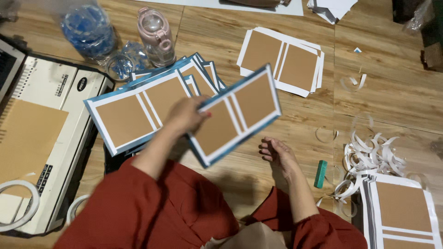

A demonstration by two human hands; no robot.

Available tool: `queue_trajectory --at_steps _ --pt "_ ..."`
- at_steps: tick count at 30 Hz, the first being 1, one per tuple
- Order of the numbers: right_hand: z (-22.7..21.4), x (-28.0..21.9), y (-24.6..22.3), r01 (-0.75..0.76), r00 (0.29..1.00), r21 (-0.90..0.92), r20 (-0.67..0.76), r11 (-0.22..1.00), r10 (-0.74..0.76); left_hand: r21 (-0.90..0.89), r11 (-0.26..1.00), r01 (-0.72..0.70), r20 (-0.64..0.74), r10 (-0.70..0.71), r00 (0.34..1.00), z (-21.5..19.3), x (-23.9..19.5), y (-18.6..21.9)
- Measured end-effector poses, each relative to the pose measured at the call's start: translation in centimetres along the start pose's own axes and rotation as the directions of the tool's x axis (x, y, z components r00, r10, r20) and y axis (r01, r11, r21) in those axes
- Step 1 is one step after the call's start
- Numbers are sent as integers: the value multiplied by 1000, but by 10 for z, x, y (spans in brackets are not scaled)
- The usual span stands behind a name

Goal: The person sits on the floor and assembles cardboard frames by applying white tape to the edges. They use a green tool to smooth the tape and press the edges down, then stack the finished frames.

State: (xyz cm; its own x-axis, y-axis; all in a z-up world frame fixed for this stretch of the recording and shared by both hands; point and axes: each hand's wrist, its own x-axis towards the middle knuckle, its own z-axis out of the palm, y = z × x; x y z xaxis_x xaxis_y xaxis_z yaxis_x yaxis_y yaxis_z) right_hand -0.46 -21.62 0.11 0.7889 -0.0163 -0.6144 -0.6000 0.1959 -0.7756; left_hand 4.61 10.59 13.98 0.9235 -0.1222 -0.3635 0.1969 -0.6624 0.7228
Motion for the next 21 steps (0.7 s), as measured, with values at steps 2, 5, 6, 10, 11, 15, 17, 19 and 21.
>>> queue_trajectory --at_steps 2,5,6,10,11,15,17,19,21 --pt "2 17 -10 6 1000 -100 1 995 -6 185 982 -36 -121 59 991 -65 -7 -4" --pt "-54 120 18 232 945 -372 -134 899 -299 564 810 161 -290 11 957 -106 -4 -35" --pt "-45 118 -7 223 947 -372 -138 901 -291 564 810 160 -282 7 959 -104 -6 -38" --pt "-11 117 -81 112 806 -974 -28 199 -591 449 884 127 -374 57 926 -74 -10 -57" --pt "-2 117 -93 47 745 -995 97 -93 -660 408 909 83 -343 68 937 -62 -10 -61" --pt "-25 179 -91 -128 592 -774 443 -621 -673 281 960 -17 -368 124 922 6 -12 -77" --pt "-18 189 -102 -149 568 -668 546 -729 -616 104 991 -80 -427 118 897 35 -11 -81" --pt "-32 219 -97 -162 530 -599 617 -784 -581 111 990 -90 -393 126 911 39 -1 -84" --pt "-42 233 -95 -180 485 -531 685 -828 -544 122 987 -101 -363 139 922 42 7 -85"
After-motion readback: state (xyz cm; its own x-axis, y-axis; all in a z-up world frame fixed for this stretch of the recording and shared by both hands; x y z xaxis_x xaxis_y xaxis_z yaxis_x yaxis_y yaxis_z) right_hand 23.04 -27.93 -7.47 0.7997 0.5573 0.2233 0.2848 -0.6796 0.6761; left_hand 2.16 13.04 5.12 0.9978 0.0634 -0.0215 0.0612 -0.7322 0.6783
